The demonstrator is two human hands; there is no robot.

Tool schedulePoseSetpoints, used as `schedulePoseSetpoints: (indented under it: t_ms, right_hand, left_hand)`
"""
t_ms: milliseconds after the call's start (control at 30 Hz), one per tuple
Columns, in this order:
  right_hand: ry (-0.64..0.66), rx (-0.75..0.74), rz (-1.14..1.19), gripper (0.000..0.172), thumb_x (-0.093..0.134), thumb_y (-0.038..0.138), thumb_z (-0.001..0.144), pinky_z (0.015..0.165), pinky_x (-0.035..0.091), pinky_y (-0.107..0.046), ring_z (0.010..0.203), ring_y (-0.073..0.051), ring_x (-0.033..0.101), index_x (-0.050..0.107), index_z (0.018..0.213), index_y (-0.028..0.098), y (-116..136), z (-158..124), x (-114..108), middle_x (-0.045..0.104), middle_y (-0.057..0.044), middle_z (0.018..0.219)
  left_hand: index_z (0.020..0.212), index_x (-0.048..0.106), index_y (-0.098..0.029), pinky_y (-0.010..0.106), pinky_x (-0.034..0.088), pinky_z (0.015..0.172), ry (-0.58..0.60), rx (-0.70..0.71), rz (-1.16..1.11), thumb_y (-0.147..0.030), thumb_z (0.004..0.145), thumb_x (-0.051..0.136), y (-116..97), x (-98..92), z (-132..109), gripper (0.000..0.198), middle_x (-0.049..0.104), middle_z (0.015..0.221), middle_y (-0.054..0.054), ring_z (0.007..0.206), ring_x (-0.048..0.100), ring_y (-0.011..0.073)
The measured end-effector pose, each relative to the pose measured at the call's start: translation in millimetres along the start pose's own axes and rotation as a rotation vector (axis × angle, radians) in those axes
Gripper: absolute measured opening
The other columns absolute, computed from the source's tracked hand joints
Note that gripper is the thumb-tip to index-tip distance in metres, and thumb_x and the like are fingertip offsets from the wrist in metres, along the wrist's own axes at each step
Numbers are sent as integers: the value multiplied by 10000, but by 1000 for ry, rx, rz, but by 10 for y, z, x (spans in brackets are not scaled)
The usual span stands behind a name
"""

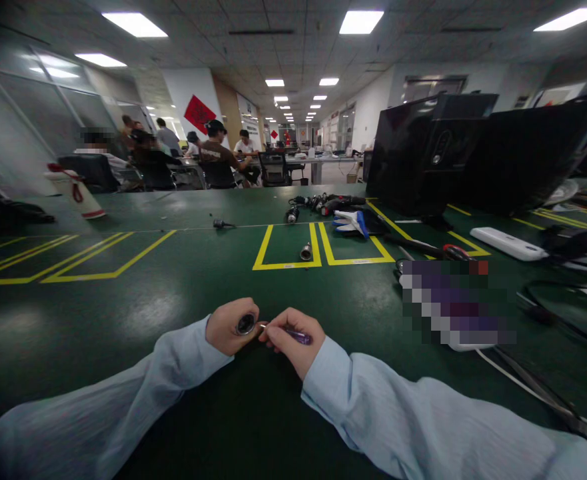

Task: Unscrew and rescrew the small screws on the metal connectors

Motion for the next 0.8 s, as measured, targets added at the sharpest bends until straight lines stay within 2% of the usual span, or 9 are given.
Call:
schedulePoseSetpoints:
  t_ms: [100, 300, 400, 633, 800]
  right_hand:
    - [30, 31, 14, 139, 585, 265, 746, 569, 460, -232, 618, -104, 576, 605, 713, 131, -33, 8, -2, 660, -42, 711]
    - [33, 142, 355, 158, 637, 268, 692, 481, 450, -211, 563, -114, 595, 576, 652, 128, -179, 67, 16, 675, -52, 664]
    - [68, 157, 423, 154, 639, 260, 696, 483, 458, -205, 597, -119, 605, 571, 672, 124, -175, 71, 44, 678, -62, 696]
    - [95, 131, 409, 160, 634, 275, 712, 506, 470, -202, 654, -120, 609, 568, 727, 130, -165, 62, 71, 678, -61, 751]
    - [61, 29, 229, 156, 599, 290, 744, 516, 461, -203, 656, -112, 591, 581, 739, 135, -90, 38, 57, 669, -54, 756]
  left_hand:
    - [613, 444, -166, 210, 315, 465, 4, 67, 27, -260, 737, 480, -21, 28, -4, 160, 466, 557, -10, 495, 428, 97]
    - [602, 426, -168, 199, 317, 462, -43, 56, -62, -288, 751, 493, -15, -20, 11, 202, 445, 545, -23, 482, 408, 82]
    - [589, 424, -166, 191, 315, 451, -77, 88, -121, -273, 740, 516, -5, -45, 17, 207, 435, 529, -31, 466, 400, 75]
    - [555, 419, -162, 182, 319, 441, -119, 59, -213, -270, 723, 541, 20, -68, 15, 234, 428, 516, -36, 456, 391, 65]
    - [566, 432, -159, 185, 324, 449, -129, -2, -168, -253, 722, 546, 9, -93, 20, 215, 440, 527, -30, 470, 401, 70]
Point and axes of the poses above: each hand's wrist, its own z-axis towards the middle knuckle, its own x-axis out of the palm, y = z × x, the point moved 4 cm from there along z, towards the middle knuckle
